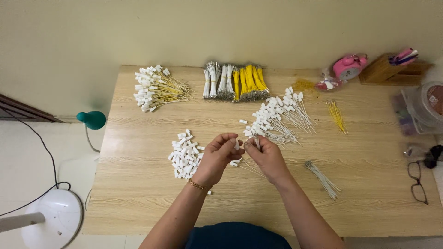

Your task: The person repeatedly picks small white plastic caps and metal wires from a table and presses the caps onto the wire ends. Completed units are placed into a growing pile on the right side of the table.

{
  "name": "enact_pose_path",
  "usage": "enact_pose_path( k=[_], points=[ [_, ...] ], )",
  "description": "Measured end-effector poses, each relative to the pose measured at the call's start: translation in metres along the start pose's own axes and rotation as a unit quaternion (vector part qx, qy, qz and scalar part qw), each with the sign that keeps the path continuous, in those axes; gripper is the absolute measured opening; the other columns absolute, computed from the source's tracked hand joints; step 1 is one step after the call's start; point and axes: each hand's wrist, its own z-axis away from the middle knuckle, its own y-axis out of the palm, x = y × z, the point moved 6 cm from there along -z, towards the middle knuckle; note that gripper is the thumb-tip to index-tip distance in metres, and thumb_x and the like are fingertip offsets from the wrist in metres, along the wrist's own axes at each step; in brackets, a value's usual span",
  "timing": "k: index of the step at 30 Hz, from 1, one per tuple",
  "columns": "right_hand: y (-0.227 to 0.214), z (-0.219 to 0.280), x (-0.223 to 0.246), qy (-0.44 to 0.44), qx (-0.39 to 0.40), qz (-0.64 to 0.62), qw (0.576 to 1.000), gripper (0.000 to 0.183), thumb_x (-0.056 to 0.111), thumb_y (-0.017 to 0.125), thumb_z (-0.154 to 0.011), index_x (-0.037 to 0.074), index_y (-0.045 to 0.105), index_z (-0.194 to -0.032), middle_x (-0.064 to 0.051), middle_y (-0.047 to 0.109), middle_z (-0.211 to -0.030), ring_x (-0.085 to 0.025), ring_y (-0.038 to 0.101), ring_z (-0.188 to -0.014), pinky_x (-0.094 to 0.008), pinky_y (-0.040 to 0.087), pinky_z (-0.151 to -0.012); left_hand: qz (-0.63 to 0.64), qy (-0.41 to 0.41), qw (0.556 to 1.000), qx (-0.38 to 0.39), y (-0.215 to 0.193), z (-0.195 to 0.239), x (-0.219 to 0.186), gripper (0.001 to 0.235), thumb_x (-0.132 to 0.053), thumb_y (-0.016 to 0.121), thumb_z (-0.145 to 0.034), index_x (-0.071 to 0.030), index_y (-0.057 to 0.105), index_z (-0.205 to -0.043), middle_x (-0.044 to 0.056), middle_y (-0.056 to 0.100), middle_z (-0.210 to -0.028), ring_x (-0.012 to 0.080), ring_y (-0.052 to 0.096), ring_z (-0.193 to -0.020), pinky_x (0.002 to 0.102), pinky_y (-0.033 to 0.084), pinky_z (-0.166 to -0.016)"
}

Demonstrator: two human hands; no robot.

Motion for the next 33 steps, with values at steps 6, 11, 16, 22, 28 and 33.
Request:
enact_pose_path(
  k=[6, 11, 16, 22, 28, 33],
  points=[
    [0.002, 0.011, 0.022, -0.010, 0.019, 0.051, 0.998, 0.009, 0.003, 0.074, -0.089, 0.004, 0.074, -0.098, 0.001, 0.054, -0.061, -0.005, 0.045, -0.058, -0.020, 0.035, -0.052, -0.080, 0.031, 0.996, 0.003, -0.008, -0.009, 0.013, 0.018, -0.018, 0.069, -0.099, -0.004, 0.067, -0.112, 0.010, 0.070, -0.094, 0.0193, 0.073, -0.078, 0.028, 0.063, -0.070],
    [0.005, 0.014, 0.037, -0.035, 0.002, 0.057, 0.998, 0.010, 0.004, 0.074, -0.090, 0.004, 0.073, -0.100, 0.003, 0.051, -0.057, -0.003, 0.043, -0.054, -0.019, 0.032, -0.051, -0.049, 0.016, 0.999, 0.005, -0.005, -0.007, 0.018, 0.020, -0.017, 0.066, -0.101, -0.003, 0.066, -0.116, 0.014, 0.071, -0.097, 0.0232, 0.075, -0.082, 0.032, 0.065, -0.073],
    [-0.003, 0.019, 0.046, -0.046, -0.019, 0.073, 0.996, 0.009, 0.004, 0.072, -0.091, 0.005, 0.073, -0.100, 0.002, 0.047, -0.057, -0.005, 0.041, -0.053, -0.021, 0.032, -0.050, 0.075, -0.023, 0.997, 0.002, -0.004, -0.007, 0.013, 0.028, -0.016, 0.058, -0.104, -0.001, 0.061, -0.127, 0.017, 0.072, -0.108, 0.0288, 0.076, -0.097, 0.040, 0.065, -0.085],
    [0.005, 0.026, 0.053, -0.048, 0.002, 0.116, 0.992, 0.006, 0.006, 0.071, -0.093, 0.007, 0.075, -0.097, 0.004, 0.045, -0.055, -0.005, 0.038, -0.052, -0.021, 0.030, -0.048, 0.176, -0.040, 0.984, 0.000, -0.005, -0.009, 0.014, 0.025, -0.017, 0.052, -0.107, -0.002, 0.060, -0.124, 0.018, 0.073, -0.114, 0.0315, 0.074, -0.107, 0.048, 0.059, -0.099],
    [0.006, 0.022, 0.046, -0.034, -0.002, 0.160, 0.987, 0.008, 0.010, 0.070, -0.093, 0.007, 0.077, -0.095, -0.001, 0.053, -0.057, -0.009, 0.043, -0.054, -0.024, 0.036, -0.051, 0.189, -0.049, 0.981, 0.017, -0.011, -0.011, 0.018, 0.023, -0.017, 0.049, -0.108, -0.006, 0.060, -0.125, 0.016, 0.075, -0.112, 0.0324, 0.074, -0.107, 0.049, 0.060, -0.097],
    [0.007, 0.023, 0.049, -0.026, 0.004, 0.200, 0.979, 0.013, 0.016, 0.068, -0.095, 0.006, 0.076, -0.098, -0.005, 0.055, -0.061, -0.014, 0.048, -0.058, -0.030, 0.042, -0.055, 0.193, -0.035, 0.980, 0.042, -0.011, -0.010, 0.016, 0.023, -0.019, 0.053, -0.106, -0.008, 0.062, -0.124, 0.015, 0.076, -0.112, 0.0312, 0.074, -0.106, 0.048, 0.061, -0.096]
  ],
)
